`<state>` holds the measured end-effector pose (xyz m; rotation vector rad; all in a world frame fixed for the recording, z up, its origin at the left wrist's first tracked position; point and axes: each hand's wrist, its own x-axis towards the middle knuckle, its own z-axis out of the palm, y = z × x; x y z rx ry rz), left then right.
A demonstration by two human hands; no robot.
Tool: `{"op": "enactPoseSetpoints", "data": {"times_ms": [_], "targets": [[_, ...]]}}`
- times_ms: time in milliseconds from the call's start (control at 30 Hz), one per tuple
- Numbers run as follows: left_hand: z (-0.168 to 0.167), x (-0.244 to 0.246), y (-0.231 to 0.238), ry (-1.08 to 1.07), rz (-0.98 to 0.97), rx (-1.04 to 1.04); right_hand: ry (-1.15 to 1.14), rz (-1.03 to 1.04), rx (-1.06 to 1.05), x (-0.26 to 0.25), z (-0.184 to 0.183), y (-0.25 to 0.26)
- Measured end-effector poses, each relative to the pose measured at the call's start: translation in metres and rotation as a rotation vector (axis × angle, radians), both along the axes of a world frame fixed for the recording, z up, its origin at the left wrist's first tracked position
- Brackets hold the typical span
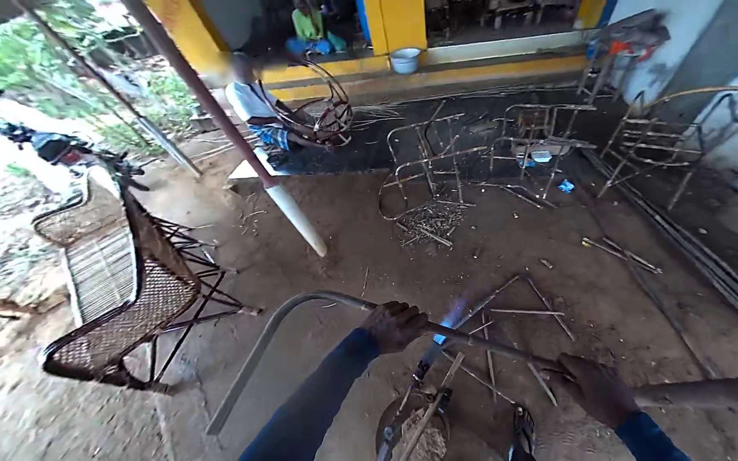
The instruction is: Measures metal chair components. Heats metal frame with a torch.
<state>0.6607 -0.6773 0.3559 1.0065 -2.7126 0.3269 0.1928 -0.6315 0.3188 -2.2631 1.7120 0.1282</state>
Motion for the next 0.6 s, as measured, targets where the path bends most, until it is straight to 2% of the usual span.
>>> {"op": "enactPoseSetpoints", "data": {"times_ms": [67,133,233,267,400,467,600], "targets": [[-0.003,-0.010,-0.006,0.030,0.083,0.025,0.001,-0.027,-0.019,0.000,-0.008,0.012],[-0.004,-0.012,0.001,0.148,0.266,0.070,0.024,-0.056,-0.085,0.004,-0.019,0.025],[-0.009,-0.003,0.043,0.436,0.567,0.106,0.020,-0.089,-0.158,0.008,-0.036,0.036],[-0.015,0.002,0.066,0.471,0.683,0.169,0.021,-0.101,-0.149,0.009,-0.038,0.039],[-0.054,0.011,0.163,0.232,1.035,0.687,0.025,-0.135,-0.168,0.011,-0.042,0.049],[-0.085,0.007,0.201,0.169,1.105,0.738,0.019,-0.150,-0.181,0.011,-0.041,0.052],[-0.096,-0.025,0.225,0.210,1.228,0.831,-0.010,-0.145,-0.219,0.014,-0.037,0.055]]}}
